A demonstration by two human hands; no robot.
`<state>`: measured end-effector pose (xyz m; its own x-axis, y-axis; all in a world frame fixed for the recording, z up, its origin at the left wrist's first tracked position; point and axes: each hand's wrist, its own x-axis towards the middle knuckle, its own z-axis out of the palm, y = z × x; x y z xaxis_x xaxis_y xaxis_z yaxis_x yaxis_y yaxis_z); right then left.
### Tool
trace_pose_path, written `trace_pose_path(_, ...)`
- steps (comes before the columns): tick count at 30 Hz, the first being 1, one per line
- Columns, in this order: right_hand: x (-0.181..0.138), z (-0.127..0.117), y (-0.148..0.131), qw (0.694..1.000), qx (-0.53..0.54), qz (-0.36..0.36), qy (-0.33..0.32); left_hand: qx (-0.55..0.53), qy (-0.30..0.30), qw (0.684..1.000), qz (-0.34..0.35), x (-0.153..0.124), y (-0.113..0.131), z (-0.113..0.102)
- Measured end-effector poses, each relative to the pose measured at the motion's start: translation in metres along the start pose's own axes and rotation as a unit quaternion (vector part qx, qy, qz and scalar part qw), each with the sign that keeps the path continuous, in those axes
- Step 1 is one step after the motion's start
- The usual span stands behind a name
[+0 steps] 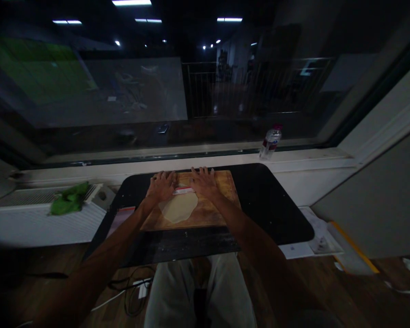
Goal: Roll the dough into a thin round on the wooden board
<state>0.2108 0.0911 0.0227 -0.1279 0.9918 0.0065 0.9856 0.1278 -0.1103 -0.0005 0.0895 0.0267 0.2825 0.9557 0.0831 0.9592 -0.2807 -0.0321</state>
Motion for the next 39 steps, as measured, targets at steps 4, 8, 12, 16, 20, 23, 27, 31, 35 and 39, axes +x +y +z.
trace_pose_path(4,-0.019,0.004,-0.003,1.0,-0.003,0.003,0.025,-0.008,0.014,1.0,-0.018,-0.019,0.008,-0.001)
trace_pose_path(8,-0.042,0.004,-0.009,0.999,-0.004,0.006,0.038,-0.013,0.01,1.0,-0.012,-0.035,0.012,-0.001)
trace_pose_path(12,-0.062,0.003,-0.012,0.999,-0.002,0.012,0.053,-0.025,-0.02,0.999,0.01,-0.044,0.007,0.0)
trace_pose_path(16,-0.07,0.004,-0.013,0.998,0.0,0.011,0.066,-0.04,-0.05,0.995,0.076,-0.045,-0.005,-0.001)
trace_pose_path(20,-0.062,0.002,-0.012,0.998,-0.012,0.012,0.059,-0.023,-0.051,0.994,0.091,-0.036,-0.015,-0.005)
trace_pose_path(23,-0.05,-0.001,-0.011,0.999,-0.015,0.017,0.042,-0.008,-0.047,0.996,0.077,-0.024,-0.018,-0.007)
trace_pose_path(27,-0.029,-0.003,-0.006,0.999,-0.006,0.021,0.03,-0.017,-0.042,0.998,0.035,-0.006,-0.019,-0.006)
trace_pose_path(31,-0.007,-0.003,-0.001,1.0,0.009,0.02,0.004,-0.026,-0.028,0.999,0.02,0.011,-0.022,-0.001)
trace_pose_path(35,0.005,-0.002,0.002,0.999,0.023,0.027,-0.006,-0.036,-0.033,0.999,0.009,0.019,-0.023,0.002)
trace_pose_path(39,0.001,0.001,0.002,1.0,0.01,0.026,-0.001,-0.032,-0.026,0.999,-0.001,0.013,-0.021,0.002)
